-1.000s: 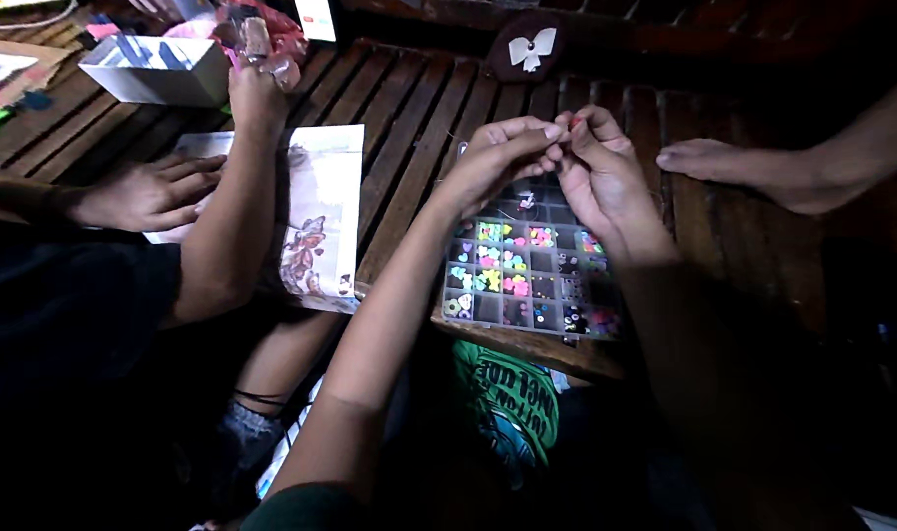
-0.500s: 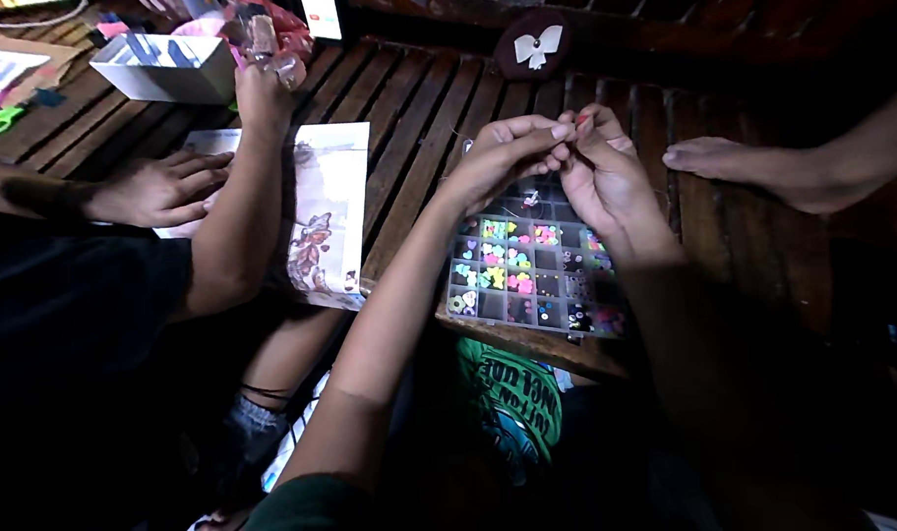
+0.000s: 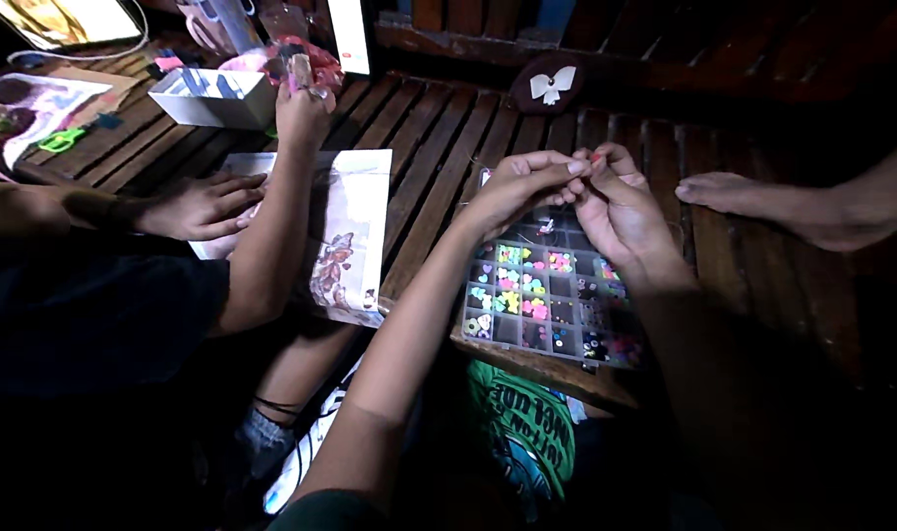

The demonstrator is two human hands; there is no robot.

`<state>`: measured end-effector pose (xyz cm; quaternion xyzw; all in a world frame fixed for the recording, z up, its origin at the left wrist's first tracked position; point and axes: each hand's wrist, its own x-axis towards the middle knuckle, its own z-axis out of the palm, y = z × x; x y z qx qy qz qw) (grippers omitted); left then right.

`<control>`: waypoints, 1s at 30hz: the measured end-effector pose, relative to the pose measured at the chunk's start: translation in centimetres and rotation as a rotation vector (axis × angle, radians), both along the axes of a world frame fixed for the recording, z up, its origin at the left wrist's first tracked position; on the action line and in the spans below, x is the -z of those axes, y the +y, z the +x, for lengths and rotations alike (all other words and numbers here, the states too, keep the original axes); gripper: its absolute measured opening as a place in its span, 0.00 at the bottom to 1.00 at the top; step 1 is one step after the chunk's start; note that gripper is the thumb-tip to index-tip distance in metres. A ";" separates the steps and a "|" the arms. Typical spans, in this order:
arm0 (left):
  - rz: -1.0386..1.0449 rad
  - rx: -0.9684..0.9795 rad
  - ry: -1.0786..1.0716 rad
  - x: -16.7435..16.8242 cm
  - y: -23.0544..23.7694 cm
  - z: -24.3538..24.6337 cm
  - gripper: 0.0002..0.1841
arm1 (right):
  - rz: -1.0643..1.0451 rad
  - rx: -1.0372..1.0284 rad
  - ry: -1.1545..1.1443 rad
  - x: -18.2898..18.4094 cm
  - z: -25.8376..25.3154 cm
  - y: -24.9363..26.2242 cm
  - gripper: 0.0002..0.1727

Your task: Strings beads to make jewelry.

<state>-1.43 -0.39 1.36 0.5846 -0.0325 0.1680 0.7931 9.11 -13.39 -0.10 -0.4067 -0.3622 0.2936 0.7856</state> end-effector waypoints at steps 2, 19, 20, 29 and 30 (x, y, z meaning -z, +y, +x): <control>-0.012 -0.001 0.003 0.1 -0.1 0.0 0.11 | 0.002 -0.001 0.004 0.1 0.1 -0.1 0.13; 0.020 -0.002 -0.004 0.0 0.0 -0.1 0.10 | -0.016 -0.013 -0.050 0.0 0.1 -0.3 0.14; 0.021 -0.007 0.000 0.0 0.0 -0.1 0.10 | -0.024 -0.016 -0.075 0.0 0.0 -0.6 0.13; 0.122 -0.095 0.116 -0.2 0.2 0.0 0.05 | -0.261 0.100 -0.231 -1.4 0.7 -1.4 0.12; 0.116 -0.091 0.110 -0.1 0.2 0.0 0.05 | -0.258 0.102 -0.232 -1.4 0.7 -1.3 0.12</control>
